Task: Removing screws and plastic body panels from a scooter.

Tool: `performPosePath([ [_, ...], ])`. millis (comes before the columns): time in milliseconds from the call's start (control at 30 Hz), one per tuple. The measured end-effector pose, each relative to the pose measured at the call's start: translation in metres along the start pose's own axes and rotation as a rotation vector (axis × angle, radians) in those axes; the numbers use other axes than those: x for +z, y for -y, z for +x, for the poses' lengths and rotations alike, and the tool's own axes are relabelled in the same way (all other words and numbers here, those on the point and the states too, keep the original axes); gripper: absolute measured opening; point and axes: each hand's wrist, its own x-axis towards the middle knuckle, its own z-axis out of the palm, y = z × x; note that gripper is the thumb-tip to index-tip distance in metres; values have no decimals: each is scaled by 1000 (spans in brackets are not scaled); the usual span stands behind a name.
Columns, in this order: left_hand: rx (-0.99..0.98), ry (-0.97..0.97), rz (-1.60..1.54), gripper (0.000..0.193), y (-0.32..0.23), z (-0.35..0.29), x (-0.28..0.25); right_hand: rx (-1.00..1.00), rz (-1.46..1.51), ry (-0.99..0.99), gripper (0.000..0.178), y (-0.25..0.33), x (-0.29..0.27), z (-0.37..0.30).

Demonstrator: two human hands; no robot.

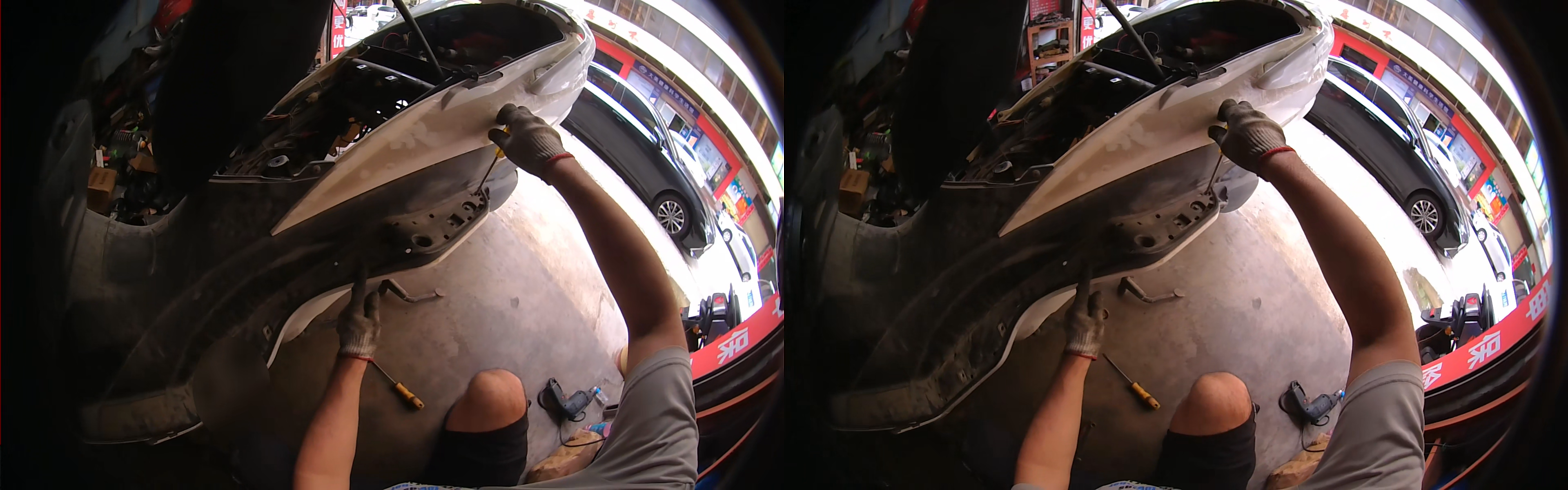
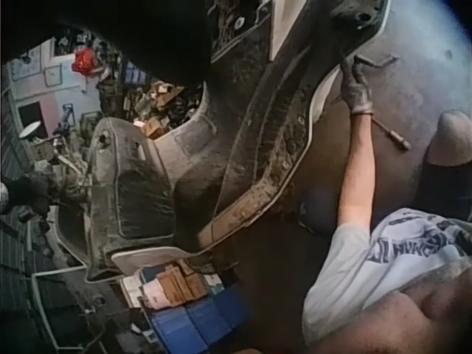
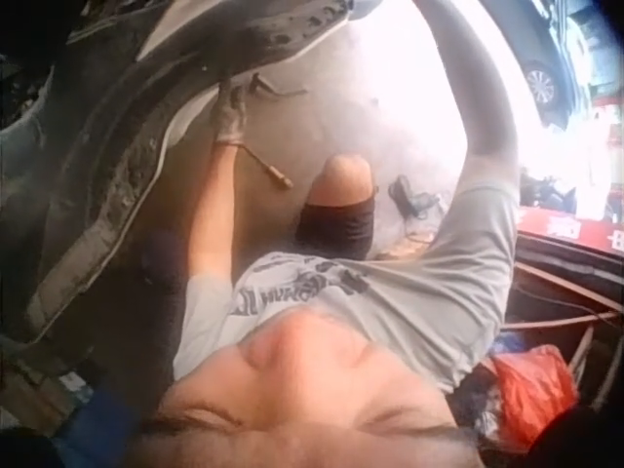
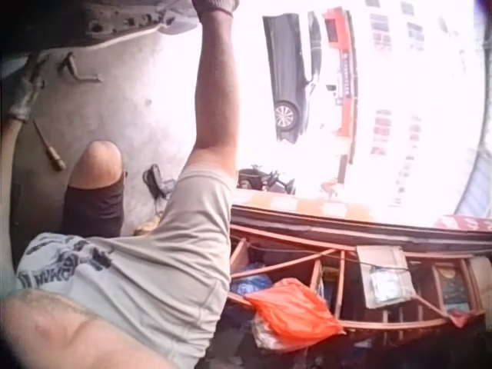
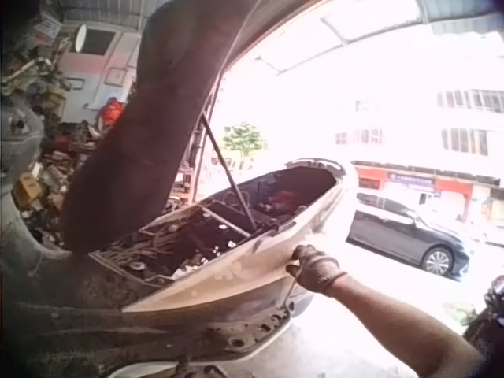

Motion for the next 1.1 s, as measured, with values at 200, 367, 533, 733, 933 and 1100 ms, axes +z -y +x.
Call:
performPosePath([
  [200,11,-9,12,59,4,0,2,-63,28,-16,32,-6,5,0],
  [367,-10,4,27,59,1,0,-1,7,25,49,33,-3,1,-3],
  [533,-35,25,30,58,2,0,-1,54,-7,24,34,2,-1,-3],
  [733,-16,22,16,58,2,0,-1,-2,34,-25,35,-6,4,-4],
  [933,21,-8,-30,59,4,1,3,-78,32,-28,34,-7,2,-9],
  [1100,73,-44,-25,58,11,1,4,-6,27,7,34,-4,0,-9],
])
